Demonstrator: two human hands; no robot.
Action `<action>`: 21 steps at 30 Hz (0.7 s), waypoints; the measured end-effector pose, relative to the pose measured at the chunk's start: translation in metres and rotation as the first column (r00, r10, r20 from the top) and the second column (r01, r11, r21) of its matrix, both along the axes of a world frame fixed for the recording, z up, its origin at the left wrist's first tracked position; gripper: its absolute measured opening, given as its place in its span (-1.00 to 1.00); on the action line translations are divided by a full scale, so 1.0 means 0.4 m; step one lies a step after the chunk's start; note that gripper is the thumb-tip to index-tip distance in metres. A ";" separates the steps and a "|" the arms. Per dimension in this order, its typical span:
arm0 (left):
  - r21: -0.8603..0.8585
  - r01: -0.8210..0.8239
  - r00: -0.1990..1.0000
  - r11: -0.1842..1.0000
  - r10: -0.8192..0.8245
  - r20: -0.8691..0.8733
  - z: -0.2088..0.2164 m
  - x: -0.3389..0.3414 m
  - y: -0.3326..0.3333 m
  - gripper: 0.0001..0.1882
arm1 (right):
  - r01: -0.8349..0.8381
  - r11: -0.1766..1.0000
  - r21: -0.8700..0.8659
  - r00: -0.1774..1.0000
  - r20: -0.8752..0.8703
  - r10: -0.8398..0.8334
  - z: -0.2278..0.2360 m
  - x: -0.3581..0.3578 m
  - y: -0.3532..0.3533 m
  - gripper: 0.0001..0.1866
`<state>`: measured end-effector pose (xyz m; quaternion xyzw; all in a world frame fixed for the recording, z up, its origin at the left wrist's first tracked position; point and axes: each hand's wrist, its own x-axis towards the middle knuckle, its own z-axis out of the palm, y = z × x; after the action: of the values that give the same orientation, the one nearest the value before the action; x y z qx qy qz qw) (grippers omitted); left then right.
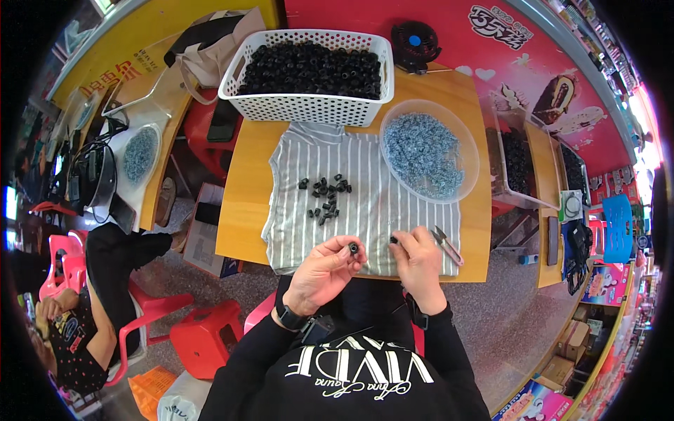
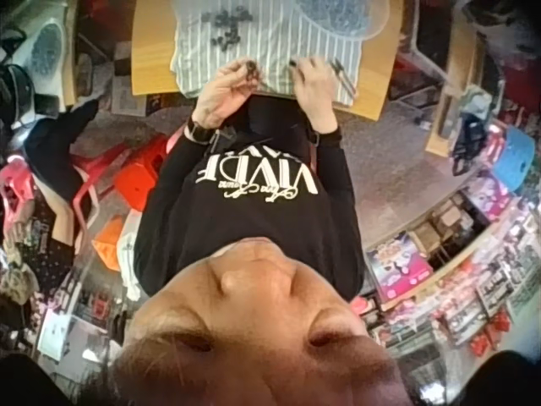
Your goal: The person sits at a table and repeatedly picks up small black plastic components and light blue granular material. They manipulate the components by hand, appearing to insert the granular material into the black pieces. The person places the assembled units onto a striped cloth on the table. A pair of pliers is visible on the table but is not used during the clip.
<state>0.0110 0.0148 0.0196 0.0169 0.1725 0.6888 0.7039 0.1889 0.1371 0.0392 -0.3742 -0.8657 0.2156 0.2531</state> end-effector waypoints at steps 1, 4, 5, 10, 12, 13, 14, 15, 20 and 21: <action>-0.018 0.003 1.000 1.000 -0.003 0.029 0.005 0.004 0.007 -0.73 | 0.006 1.000 0.006 1.000 0.014 -0.006 -0.005 0.000 -0.001 -0.79; -0.031 -0.001 0.997 1.000 0.004 0.074 0.012 0.010 0.009 -0.72 | 0.011 1.000 0.020 1.000 0.017 -0.011 -0.009 -0.006 -0.007 -0.80; -0.040 0.001 0.997 0.999 0.003 0.079 0.016 0.010 0.011 -0.72 | 0.002 0.999 -0.032 0.999 -0.053 -0.004 -0.010 -0.005 -0.008 -0.81; -0.055 0.012 0.994 0.998 -0.006 0.105 0.009 0.018 0.022 -0.72 | -0.134 0.944 -0.301 0.925 -0.379 0.011 0.020 -0.006 -0.012 -0.83; -0.081 0.014 0.996 0.997 -0.007 0.086 0.014 0.027 0.010 -0.74 | -0.195 0.887 -0.418 0.882 -0.470 -0.027 0.046 -0.009 -0.025 -0.82; -0.088 0.025 0.996 0.996 -0.018 0.083 0.011 0.030 0.005 -0.74 | -0.230 0.852 -0.471 0.858 -0.512 -0.052 0.055 -0.012 -0.032 -0.82; -0.091 0.035 0.997 0.995 -0.028 0.073 0.008 0.029 0.008 -0.74 | -0.252 0.839 -0.482 0.845 -0.533 -0.052 0.061 -0.014 -0.036 -0.81; -0.093 0.044 0.997 0.995 -0.038 0.064 0.007 0.029 0.011 -0.75 | -0.274 0.826 -0.492 0.832 -0.553 -0.053 0.066 -0.017 -0.042 -0.81; -0.084 0.050 0.999 0.995 -0.049 0.016 0.007 0.035 0.022 -0.77 | -0.342 0.829 -0.442 0.800 -0.600 0.011 0.073 -0.034 -0.053 -0.80; -0.102 0.050 0.999 0.994 -0.050 0.000 0.004 0.036 0.021 -0.77 | -0.344 0.836 -0.427 0.806 -0.591 0.029 0.078 -0.036 -0.052 -0.81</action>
<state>0.0253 0.0232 0.0212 -0.0138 0.2077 0.6611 0.7208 0.1746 0.1164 0.0703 -0.2570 -0.6956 0.5640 0.3634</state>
